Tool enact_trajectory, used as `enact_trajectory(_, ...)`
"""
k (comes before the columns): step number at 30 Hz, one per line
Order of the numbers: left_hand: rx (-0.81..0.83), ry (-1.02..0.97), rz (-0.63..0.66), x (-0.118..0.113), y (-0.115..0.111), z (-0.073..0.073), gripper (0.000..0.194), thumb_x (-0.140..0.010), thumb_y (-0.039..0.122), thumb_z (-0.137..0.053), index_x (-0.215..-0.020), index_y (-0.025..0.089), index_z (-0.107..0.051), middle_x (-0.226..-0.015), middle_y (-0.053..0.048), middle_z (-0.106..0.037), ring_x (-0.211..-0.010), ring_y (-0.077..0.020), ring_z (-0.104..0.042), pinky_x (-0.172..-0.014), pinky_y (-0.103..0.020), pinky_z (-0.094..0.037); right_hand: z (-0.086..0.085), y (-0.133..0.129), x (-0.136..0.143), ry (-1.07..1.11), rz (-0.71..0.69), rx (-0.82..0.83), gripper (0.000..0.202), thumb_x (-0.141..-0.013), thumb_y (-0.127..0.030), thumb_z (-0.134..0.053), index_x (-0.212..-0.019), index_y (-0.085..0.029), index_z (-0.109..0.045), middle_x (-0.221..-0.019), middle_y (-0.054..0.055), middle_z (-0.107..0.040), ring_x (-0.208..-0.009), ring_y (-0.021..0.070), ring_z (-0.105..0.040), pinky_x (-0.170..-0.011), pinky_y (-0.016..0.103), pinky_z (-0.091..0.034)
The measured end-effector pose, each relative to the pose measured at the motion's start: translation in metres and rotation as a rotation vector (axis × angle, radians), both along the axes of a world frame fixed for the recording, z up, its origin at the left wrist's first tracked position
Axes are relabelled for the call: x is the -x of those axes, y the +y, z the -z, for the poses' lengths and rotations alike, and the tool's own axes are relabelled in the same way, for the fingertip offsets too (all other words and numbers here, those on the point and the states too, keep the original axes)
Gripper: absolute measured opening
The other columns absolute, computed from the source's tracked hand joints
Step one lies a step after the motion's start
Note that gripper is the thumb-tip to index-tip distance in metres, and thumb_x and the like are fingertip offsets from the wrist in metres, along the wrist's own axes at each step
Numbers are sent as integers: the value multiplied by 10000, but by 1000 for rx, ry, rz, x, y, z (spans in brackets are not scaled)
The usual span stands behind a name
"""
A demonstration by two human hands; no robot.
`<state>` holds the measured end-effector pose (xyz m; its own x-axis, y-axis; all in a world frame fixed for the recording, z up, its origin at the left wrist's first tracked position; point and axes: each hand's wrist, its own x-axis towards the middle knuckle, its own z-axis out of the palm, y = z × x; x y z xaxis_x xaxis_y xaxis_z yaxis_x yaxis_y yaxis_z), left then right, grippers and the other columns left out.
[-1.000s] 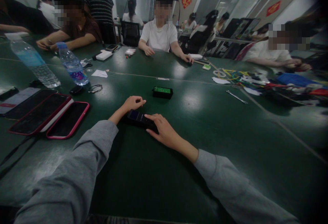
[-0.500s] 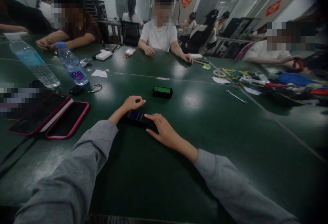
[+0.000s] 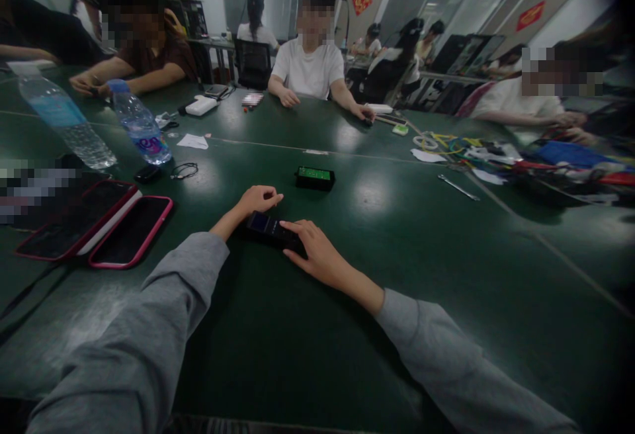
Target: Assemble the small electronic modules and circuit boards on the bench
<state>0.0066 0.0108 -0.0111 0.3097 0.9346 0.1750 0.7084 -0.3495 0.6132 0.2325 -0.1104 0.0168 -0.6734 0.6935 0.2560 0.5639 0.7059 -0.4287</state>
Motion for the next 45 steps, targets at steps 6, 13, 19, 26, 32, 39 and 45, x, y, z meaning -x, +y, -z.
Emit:
enact_trajectory(6, 2, -5, 20, 0, 0, 0, 439, -848, 545, -476, -660, 180, -632, -646, 1, -626, -613, -127, -520, -600, -257, -336, -1, -1, -1, -5, 12, 17, 577, -916, -337, -540, -1431, -272, -288, -1254, 91, -491, -1093, 237, -507, -925, 471, -487)
enact_trajectory(13, -7, -1, 27, 1, 1, 1, 437, -849, 540, -475, -664, 178, -635, -648, 1, -628, -604, -125, -517, -607, -256, -346, 2, 0, -1, -6, 12, 22, 590, -915, -344, -544, -1438, -276, -278, -1270, 92, -477, -1102, 234, -499, -939, 478, -477)
enact_trajectory(19, -21, -20, 22, 1, 3, 4, 449, -845, 548, -476, -645, 175, -626, -617, 3, -606, -601, -123, -508, -589, -248, -338, 1, 0, -1, -9, 7, 4, 576, -914, -325, -547, -1426, -259, -293, -1240, 93, -490, -1091, 233, -498, -939, 473, -474)
enact_trajectory(26, 0, -34, 17, 2, 3, 3, 452, -840, 551, -478, -637, 173, -619, -582, 10, -579, -576, -119, -493, -582, -248, -340, -2, -1, 0, 0, 4, 7, 565, -916, -322, -545, -1419, -244, -301, -1237, 93, -494, -1088, 228, -496, -932, 451, -475)
enact_trajectory(32, 18, -68, 21, 3, 4, 3, 438, -837, 539, -489, -639, 169, -615, -596, 9, -586, -576, -114, -490, -600, -248, -363, 0, -1, -1, 3, 6, 11, 566, -915, -325, -544, -1422, -255, -299, -1237, 91, -492, -1068, 223, -503, -917, 453, -480)
enact_trajectory(39, 69, -212, 37, 2, -1, -2, 438, -834, 545, -504, -628, 165, -574, -599, 8, -564, -584, -112, -496, -611, -251, -391, -2, -3, -2, 21, 4, 9, 563, -910, -310, -548, -1418, -273, -307, -1231, 87, -504, -1067, 227, -520, -906, 469, -495)
enact_trajectory(45, 145, -395, 36, 3, -5, -8, 399, -831, 510, -538, -636, 163, -535, -601, 19, -542, -589, -98, -497, -625, -244, -408, 0, 3, -5, 34, 97, -47, 548, -885, -286, -572, -1389, -253, -361, -1198, 89, -525, -1064, 238, -523, -885, 461, -504)
